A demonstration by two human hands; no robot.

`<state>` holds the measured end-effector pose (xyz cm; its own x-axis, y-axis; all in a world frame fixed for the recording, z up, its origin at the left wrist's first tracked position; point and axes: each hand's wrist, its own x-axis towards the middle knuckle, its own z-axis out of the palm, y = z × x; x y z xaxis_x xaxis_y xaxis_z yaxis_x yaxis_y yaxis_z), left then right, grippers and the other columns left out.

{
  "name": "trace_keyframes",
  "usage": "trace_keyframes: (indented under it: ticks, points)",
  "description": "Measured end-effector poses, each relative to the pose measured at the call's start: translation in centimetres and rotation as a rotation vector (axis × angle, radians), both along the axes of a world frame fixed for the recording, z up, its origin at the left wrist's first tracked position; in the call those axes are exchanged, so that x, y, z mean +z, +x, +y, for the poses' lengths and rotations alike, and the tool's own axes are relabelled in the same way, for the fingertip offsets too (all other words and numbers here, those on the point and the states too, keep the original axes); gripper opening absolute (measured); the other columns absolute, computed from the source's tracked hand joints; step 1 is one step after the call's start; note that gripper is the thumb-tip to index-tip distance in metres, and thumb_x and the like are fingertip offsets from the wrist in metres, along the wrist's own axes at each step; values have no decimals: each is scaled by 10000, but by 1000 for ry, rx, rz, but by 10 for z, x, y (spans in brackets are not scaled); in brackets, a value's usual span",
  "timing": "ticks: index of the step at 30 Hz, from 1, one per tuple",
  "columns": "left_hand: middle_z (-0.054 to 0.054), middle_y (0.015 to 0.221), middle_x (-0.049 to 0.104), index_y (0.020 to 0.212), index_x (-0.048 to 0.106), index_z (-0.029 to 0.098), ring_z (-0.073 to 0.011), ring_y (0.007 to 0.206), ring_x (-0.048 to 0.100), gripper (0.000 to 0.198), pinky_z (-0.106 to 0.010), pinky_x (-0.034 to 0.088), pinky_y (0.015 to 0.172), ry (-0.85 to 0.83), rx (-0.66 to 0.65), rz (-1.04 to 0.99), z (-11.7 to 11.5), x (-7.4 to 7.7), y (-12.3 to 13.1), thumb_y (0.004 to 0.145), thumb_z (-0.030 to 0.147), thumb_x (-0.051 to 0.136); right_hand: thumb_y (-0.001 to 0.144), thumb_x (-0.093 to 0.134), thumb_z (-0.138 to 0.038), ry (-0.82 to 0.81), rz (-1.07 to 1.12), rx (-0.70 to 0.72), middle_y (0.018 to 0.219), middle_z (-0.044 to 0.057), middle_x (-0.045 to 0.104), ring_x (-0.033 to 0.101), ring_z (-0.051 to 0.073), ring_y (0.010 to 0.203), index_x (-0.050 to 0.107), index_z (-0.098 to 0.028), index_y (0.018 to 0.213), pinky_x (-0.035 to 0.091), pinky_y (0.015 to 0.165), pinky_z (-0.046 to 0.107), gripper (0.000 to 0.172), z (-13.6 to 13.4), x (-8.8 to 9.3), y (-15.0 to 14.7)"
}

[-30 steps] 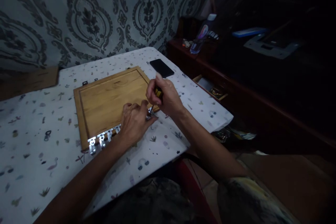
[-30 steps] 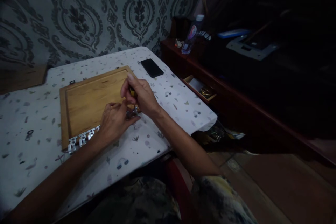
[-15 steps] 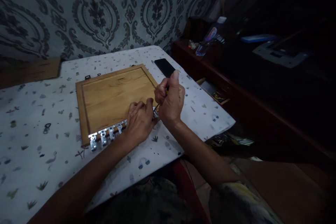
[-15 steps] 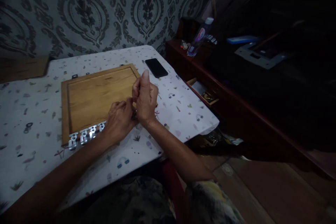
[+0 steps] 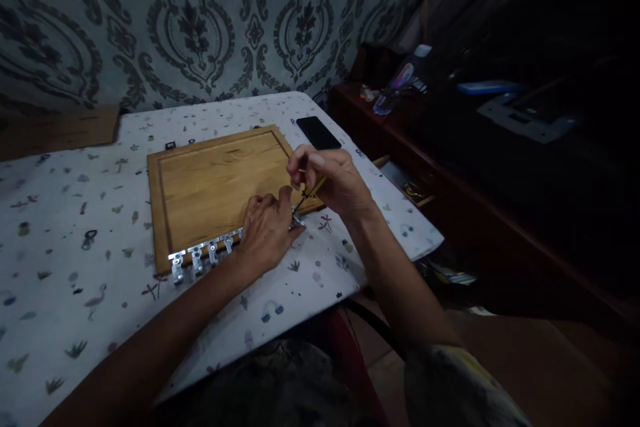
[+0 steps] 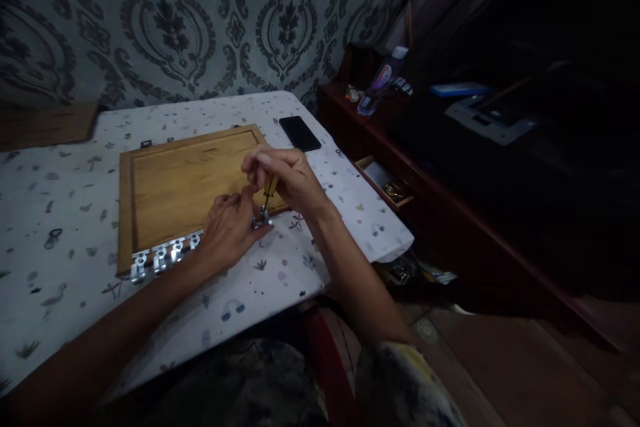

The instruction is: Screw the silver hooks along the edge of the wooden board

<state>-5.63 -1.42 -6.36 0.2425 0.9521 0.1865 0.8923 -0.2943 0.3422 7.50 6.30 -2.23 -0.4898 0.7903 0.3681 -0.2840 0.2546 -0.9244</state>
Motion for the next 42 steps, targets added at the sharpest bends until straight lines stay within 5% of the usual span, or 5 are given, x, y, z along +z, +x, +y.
trace_keyframes:
  ticks: [4,7,36,42]
  points:
    - [-95,1011,731,1312,366,138,-304,1073,636,594,-431,387,949,23,-3,-6,0,-2,-1,867,331,709,865,599,-645,-136,90,-60,419,-85,216,191,68,377,303,-238,494,201,367,230,625,2,4,-9]
    - [-84,1006,731,1307,371,154,-295,1051,640,590,-425,391,943,35,-5,-17,-1,-2,-1,861,323,717,935,482,-662,-120,107,-201,456,-84,153,151,70,368,274,-239,521,184,354,234,627,-1,7,-11]
    - [-100,1001,737,1279,392,145,-306,1061,649,575,-432,388,939,-13,15,8,1,1,0,849,329,726,889,537,-700,-107,168,-226,436,-87,190,171,60,375,276,-234,494,151,359,224,664,-8,3,-27]
    - [-109,1032,728,1268,396,141,-307,1045,649,554,-442,394,945,-3,11,0,1,1,0,852,319,716,902,532,-686,-104,55,-73,509,-60,374,329,63,431,551,-190,607,288,409,210,577,-2,1,-22]
